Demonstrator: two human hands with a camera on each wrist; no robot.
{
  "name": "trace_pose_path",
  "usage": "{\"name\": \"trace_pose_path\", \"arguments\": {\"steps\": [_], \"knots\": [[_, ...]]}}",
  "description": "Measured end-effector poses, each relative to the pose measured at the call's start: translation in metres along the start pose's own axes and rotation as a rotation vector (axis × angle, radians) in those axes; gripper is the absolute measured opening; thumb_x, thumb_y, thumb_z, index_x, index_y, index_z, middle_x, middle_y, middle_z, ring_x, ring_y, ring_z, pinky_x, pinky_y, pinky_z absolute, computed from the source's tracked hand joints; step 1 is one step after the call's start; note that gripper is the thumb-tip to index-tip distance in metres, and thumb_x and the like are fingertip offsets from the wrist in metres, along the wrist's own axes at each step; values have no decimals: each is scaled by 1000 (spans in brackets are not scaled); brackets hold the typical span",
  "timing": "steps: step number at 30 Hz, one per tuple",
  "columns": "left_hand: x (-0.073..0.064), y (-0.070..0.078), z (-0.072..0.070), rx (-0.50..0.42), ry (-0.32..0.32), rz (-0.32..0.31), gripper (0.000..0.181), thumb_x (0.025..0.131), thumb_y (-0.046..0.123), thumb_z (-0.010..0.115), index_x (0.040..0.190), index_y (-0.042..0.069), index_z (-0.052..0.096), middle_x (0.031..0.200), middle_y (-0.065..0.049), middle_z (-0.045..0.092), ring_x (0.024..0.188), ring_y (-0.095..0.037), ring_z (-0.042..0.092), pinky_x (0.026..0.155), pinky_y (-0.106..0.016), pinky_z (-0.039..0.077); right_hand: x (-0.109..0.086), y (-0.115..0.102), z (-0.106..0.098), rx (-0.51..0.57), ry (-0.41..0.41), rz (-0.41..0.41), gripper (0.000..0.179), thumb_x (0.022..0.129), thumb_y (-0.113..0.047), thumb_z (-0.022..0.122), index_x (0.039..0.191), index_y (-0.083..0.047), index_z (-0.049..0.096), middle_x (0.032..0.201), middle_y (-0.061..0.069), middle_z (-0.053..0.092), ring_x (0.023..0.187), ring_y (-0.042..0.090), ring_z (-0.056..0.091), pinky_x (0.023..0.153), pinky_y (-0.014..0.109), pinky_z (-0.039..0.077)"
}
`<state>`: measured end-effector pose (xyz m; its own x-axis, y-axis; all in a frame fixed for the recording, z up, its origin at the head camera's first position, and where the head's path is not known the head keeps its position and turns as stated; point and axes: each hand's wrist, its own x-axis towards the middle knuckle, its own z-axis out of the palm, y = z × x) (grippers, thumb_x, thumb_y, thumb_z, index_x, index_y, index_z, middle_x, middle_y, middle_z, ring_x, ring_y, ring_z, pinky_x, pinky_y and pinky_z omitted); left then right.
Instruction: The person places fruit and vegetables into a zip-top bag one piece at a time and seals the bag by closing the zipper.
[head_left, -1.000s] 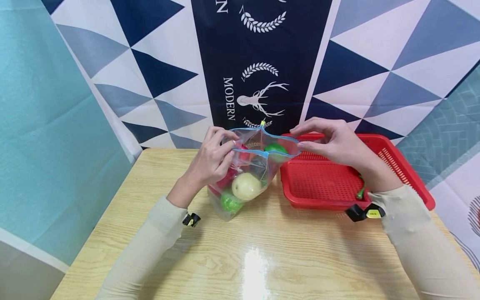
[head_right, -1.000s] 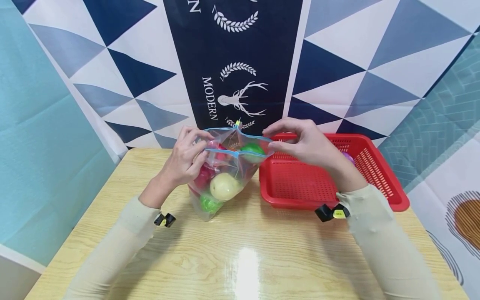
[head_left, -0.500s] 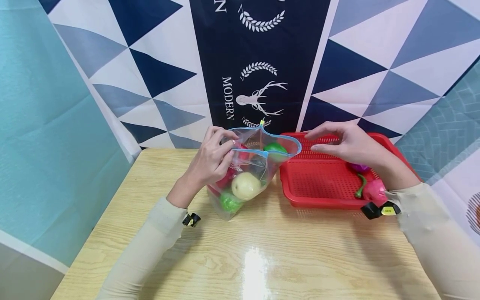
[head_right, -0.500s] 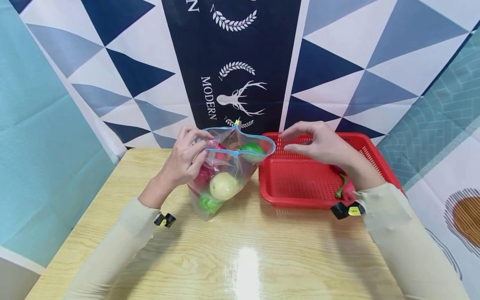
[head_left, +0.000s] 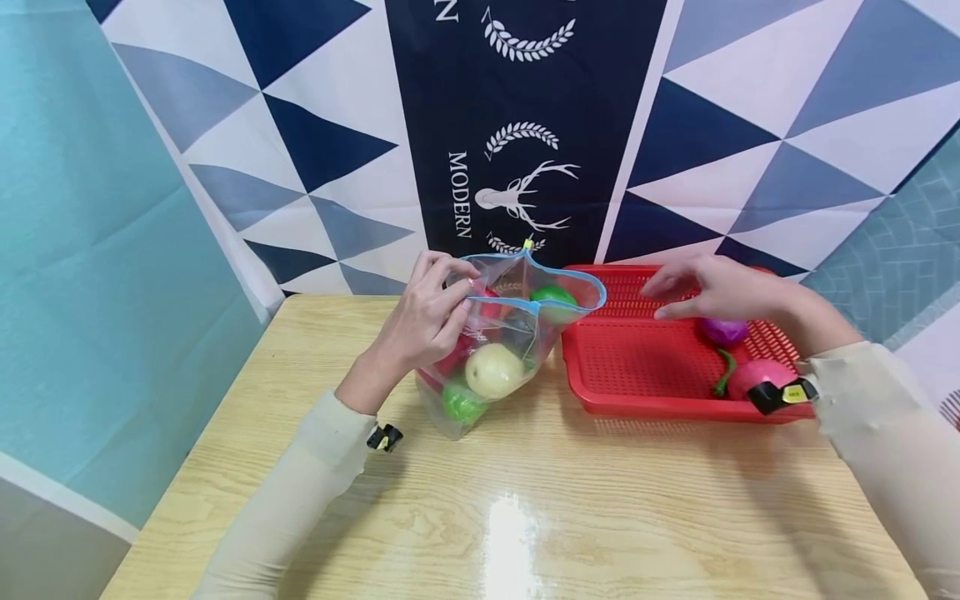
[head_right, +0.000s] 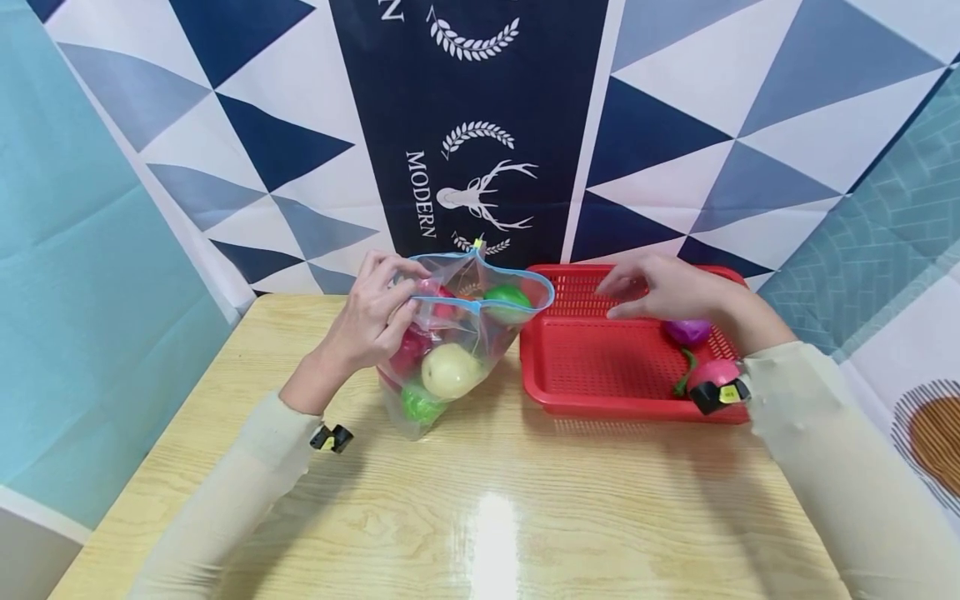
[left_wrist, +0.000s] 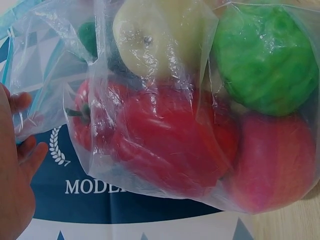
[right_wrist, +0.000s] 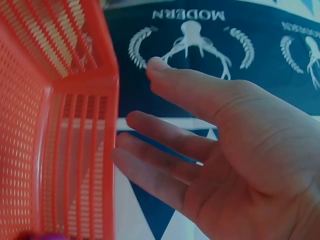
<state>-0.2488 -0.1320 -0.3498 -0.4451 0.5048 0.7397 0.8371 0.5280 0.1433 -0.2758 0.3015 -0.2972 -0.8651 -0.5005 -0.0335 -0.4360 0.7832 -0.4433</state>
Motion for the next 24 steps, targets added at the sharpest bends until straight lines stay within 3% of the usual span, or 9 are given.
{"name": "trace_pose_path", "arguments": {"steps": [6,12,16,20,24], "knots": [[0,1,0,2,4,3,25,102,13,50,90,3,69,128,-22,74,126,-44,57,112,-61,50,-4,22,-2,-25,-92,70,44,96,-16,88,136,-3,77,132,15,81,126,38,76,102,48,65],[0,0,1,2,6,11,25,103,14,49,91,3,69,128,-22,74,125,-44,58,111,-60,50,-12,40,-5,-34,-264,145,49,98,-15,86,141,1,72,132,15,79,119,29,74,90,34,63],[1,0,1,-2,3,12,27,104,14,49,92,3,69,128,-21,74,125,-44,58,110,-59,50,-18,46,-7,-1,-417,232,54,98,-16,85,145,5,66,132,18,74,113,26,69,86,35,64],[2,-1,2,-2,-3,6,27,104,15,49,92,3,69,128,-21,74,126,-44,57,110,-59,50,-24,50,-9,-19,-520,260,59,99,-18,84,146,10,61,130,21,70,118,32,64,91,42,64],[2,0,2,-1,-10,-1,26,103,14,49,91,3,70,128,-22,74,127,-43,57,111,-60,50,-31,56,-7,27,-581,359,65,101,-24,82,149,9,54,135,32,58,124,49,59,90,58,67]]}}
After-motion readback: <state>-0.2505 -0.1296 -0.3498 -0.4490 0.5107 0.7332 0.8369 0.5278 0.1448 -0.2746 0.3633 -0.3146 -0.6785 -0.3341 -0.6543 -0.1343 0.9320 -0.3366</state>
